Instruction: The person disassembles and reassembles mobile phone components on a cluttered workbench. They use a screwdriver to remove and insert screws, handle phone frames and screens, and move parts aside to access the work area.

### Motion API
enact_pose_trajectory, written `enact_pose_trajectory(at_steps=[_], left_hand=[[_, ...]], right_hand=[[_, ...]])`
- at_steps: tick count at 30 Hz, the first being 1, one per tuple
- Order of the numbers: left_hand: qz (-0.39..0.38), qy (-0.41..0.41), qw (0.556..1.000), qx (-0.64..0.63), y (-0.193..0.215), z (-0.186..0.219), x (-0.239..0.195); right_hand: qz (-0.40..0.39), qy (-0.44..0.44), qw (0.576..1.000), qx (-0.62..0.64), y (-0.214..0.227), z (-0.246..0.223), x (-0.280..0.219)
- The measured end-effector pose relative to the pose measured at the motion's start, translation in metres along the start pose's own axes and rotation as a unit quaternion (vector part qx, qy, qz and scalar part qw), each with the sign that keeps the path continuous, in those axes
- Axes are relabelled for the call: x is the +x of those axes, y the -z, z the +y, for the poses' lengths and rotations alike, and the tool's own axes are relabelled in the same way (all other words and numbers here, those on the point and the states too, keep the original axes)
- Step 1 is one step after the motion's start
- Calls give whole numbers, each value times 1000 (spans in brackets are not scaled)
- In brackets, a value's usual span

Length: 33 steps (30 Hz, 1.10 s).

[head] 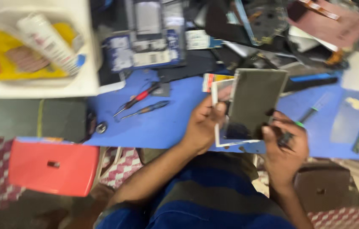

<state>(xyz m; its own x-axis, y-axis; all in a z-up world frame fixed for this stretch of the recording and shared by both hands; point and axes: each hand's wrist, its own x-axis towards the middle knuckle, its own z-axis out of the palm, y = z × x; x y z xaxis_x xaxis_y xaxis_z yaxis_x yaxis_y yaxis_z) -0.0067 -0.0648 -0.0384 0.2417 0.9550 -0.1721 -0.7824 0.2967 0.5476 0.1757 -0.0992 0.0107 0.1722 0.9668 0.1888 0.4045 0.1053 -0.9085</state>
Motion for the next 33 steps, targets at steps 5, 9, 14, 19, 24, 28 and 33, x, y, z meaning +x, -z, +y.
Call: enact_pose_trajectory(at_steps=[5,9,14,19,24,28,33], left_hand=[[-65,10,998,-24,-7,23,2],[-50,63,997,0,-13,32,5],[-46,88,995,34,-8,23,4],[-17,98,995,5,-6,11,1],[-38,62,994,81,-14,11,-5],[17,53,989,136,-7,3,-9],[29,37,984,170,-2,2,-9]], right_hand=[[18,-44,995,87,3,21,-2],[47,-77,973,213,10,31,4],[66,-69,975,199,27,30,12],[64,-73,970,223,32,35,13],[1,-116,989,91,32,38,6],[-47,-47,988,137,33,38,2],[-80,-64,975,196,39,37,5]])
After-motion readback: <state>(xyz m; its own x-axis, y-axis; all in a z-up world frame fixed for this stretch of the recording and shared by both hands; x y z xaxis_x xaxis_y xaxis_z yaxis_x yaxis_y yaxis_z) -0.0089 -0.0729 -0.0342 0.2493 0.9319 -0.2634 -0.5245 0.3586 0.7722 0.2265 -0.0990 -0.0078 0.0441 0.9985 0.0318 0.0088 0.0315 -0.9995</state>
